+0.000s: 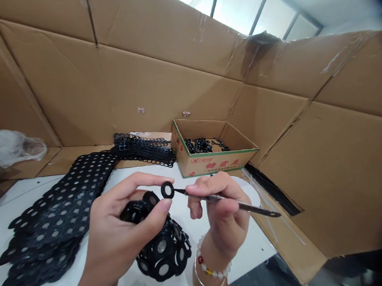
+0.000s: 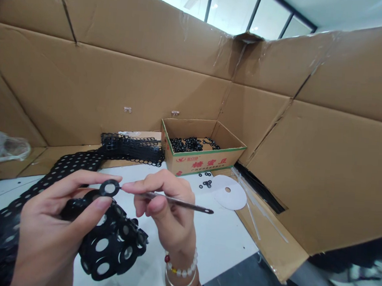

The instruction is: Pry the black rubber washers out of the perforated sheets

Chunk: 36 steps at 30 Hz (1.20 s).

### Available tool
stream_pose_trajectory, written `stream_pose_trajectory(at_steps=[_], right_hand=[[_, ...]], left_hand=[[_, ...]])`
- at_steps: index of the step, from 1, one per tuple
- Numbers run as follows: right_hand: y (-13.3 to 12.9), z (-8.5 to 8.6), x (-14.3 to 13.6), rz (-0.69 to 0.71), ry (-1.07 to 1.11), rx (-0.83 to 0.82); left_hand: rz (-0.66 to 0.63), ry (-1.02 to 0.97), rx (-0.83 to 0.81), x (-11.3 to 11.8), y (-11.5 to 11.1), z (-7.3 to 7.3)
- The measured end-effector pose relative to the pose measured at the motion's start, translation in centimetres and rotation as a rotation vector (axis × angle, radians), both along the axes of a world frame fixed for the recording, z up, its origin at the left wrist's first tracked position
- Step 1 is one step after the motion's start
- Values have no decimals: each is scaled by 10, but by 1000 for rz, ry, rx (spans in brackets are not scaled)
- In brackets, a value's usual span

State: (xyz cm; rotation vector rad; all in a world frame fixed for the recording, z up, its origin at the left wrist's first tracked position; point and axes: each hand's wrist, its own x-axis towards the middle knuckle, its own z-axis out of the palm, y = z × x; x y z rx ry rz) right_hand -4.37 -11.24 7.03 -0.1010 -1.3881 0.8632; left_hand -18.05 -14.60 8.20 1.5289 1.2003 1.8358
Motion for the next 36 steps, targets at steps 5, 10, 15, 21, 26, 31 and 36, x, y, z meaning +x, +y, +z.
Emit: stream_pose_trajectory(at_steps=[5, 10, 15, 21, 26, 31, 36], right_hand=[[0, 1, 0, 9, -4, -4], [1, 1, 0, 17, -2, -2], [0, 0, 1, 16, -1, -9], [-1, 0, 1, 28, 1, -21], [-2, 1, 1, 10, -2, -17], [-2, 0, 1, 28, -18, 2], [-2, 0, 1, 24, -9, -45]], left_hand=[[10, 30, 16, 0, 1, -1], [10, 37, 16, -1, 0, -2], [23, 34, 9, 0, 0, -1], [11, 34, 12, 0, 0, 1], [15, 19, -2, -1, -1, 1], [41, 43, 11, -1, 1, -1], [24, 58, 17, -2, 0, -1]])
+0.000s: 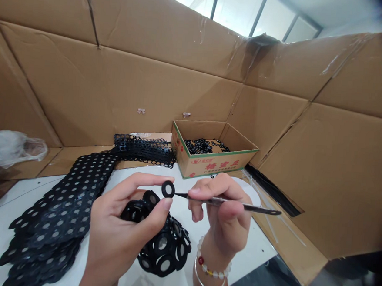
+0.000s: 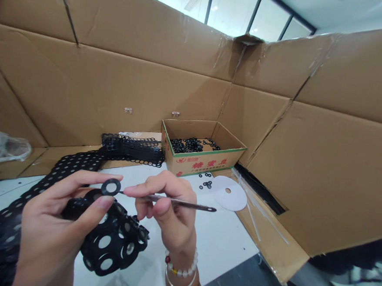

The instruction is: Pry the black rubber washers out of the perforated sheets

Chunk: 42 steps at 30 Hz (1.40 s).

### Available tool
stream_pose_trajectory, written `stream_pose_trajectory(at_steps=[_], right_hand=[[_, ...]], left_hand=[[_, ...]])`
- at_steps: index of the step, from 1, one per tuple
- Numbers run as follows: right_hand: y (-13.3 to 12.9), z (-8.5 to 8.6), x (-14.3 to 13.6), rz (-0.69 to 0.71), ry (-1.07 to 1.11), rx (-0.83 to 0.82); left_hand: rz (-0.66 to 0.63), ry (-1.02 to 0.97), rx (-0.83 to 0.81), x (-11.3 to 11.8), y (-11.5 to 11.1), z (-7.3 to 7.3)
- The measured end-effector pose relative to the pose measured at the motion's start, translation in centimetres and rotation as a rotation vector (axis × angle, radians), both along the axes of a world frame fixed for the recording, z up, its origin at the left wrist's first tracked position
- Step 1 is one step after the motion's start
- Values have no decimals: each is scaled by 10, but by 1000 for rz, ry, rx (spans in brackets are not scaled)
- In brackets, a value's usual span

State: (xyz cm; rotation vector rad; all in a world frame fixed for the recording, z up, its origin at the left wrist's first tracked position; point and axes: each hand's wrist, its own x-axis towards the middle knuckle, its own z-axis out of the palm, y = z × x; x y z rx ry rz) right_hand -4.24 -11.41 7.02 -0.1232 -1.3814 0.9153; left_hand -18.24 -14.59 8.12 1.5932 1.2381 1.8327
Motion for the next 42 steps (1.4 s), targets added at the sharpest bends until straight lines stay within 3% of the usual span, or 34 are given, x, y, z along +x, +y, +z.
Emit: stream_pose_trajectory(at_steps=[13, 30, 42], right_hand=[[1, 1, -1, -62, -5, -21], [5, 0, -4, 29, 37, 0], [5, 0, -2, -7, 21, -8]], left_hand=[[-16, -2, 18, 1, 0, -1], [-7, -22, 12, 1, 0, 1], [-16, -44, -5, 1, -1, 2]])
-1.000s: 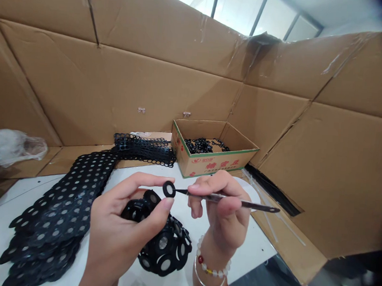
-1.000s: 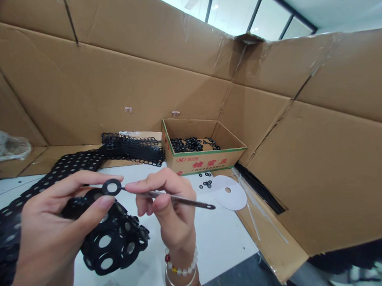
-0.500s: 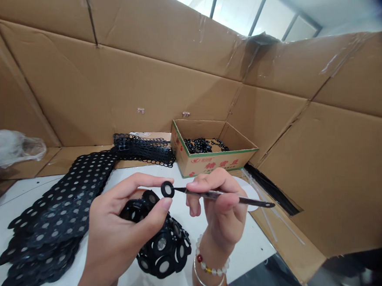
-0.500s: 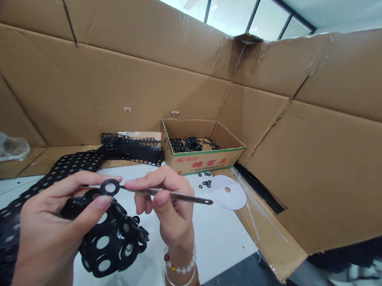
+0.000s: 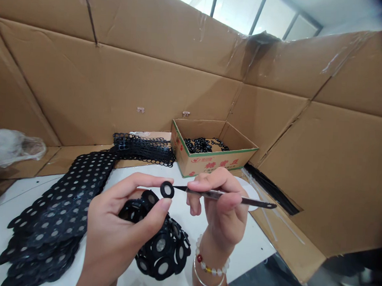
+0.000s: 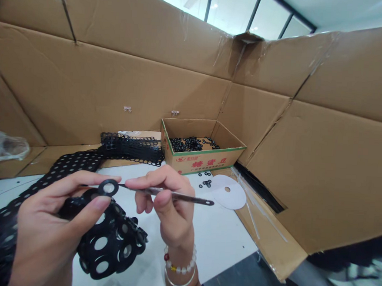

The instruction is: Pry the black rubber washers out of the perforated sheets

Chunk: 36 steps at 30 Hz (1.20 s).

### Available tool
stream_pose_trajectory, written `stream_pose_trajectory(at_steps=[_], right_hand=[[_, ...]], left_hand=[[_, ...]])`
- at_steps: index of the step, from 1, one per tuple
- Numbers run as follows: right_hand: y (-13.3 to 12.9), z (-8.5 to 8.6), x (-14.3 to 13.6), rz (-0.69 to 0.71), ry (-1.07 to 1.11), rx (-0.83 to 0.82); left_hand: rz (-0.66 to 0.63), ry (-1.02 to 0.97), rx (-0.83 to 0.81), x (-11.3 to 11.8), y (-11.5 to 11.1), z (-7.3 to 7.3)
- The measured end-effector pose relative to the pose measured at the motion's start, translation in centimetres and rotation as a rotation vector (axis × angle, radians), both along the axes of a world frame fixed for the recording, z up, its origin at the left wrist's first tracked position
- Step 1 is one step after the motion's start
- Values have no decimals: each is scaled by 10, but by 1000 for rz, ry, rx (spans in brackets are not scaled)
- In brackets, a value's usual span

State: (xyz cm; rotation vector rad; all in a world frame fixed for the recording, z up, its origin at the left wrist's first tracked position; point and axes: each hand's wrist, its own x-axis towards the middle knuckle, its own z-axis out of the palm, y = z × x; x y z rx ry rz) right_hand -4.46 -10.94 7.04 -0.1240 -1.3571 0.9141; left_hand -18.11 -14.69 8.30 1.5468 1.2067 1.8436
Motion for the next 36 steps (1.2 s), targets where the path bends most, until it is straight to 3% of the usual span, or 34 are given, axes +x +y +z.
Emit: stream_pose_trajectory(at_steps=[22, 36], right_hand=[[-1, 1, 3, 23, -13, 18], [-3, 3, 1, -21, -28, -54]], left_hand=[[35, 8, -20, 1, -1, -1], [37, -5, 0, 1, 0, -2]])
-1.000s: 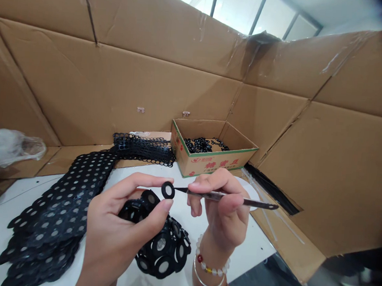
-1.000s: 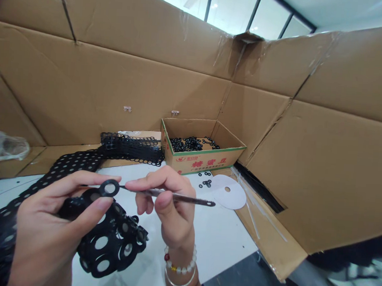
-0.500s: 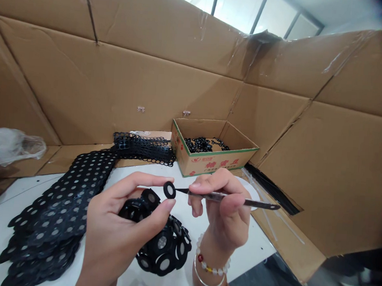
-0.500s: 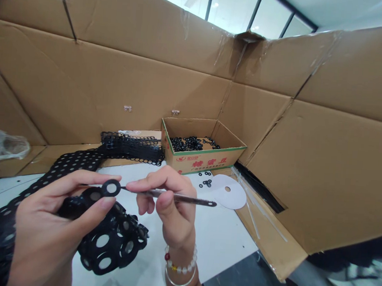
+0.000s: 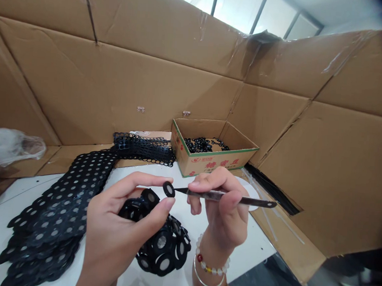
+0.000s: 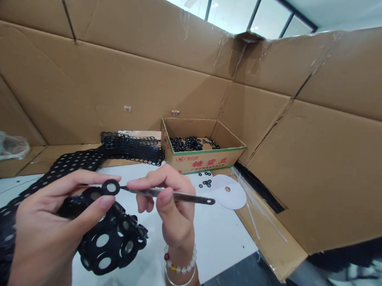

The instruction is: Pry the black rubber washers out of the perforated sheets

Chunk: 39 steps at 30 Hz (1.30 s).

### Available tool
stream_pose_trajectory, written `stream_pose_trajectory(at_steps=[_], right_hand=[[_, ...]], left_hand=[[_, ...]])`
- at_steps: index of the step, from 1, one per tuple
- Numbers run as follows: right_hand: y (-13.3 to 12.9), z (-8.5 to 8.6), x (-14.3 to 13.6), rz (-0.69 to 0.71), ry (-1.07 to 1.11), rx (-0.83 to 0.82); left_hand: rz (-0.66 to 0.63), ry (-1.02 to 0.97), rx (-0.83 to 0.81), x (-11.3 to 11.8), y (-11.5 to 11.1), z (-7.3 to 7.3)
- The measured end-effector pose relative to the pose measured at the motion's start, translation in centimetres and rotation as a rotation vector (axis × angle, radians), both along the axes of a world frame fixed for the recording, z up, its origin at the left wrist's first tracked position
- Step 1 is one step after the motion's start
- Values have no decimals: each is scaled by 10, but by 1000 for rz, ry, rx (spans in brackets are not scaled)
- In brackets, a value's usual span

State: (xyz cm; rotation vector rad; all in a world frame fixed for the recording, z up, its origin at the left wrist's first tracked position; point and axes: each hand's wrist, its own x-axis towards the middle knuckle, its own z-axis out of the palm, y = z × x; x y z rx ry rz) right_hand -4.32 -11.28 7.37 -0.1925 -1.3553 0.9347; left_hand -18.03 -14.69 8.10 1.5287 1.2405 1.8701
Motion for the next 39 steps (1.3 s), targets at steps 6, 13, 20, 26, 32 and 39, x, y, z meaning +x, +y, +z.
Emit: stream_pose_trajectory(at_steps=[6, 13, 20, 26, 32, 39], right_hand=[[4, 1, -5, -272, -3, 183], [0, 4, -3, -200, -374, 204], [3, 7, -1, -200, -351, 248], [39, -14, 1, -1191, 4, 121], [141, -40, 42, -1273, -247, -267], [114, -28, 49, -936, -280, -263]], left_hand=[[-43, -26, -16, -1, 4, -3], [-108, -91, -6, 0, 2, -2], [-81, -68, -67, 3, 3, 4], [-63, -56, -227, 0, 4, 1], [-139, 3, -273, -5, 10, 1], [-162, 68, -34, -16, 17, -7]])
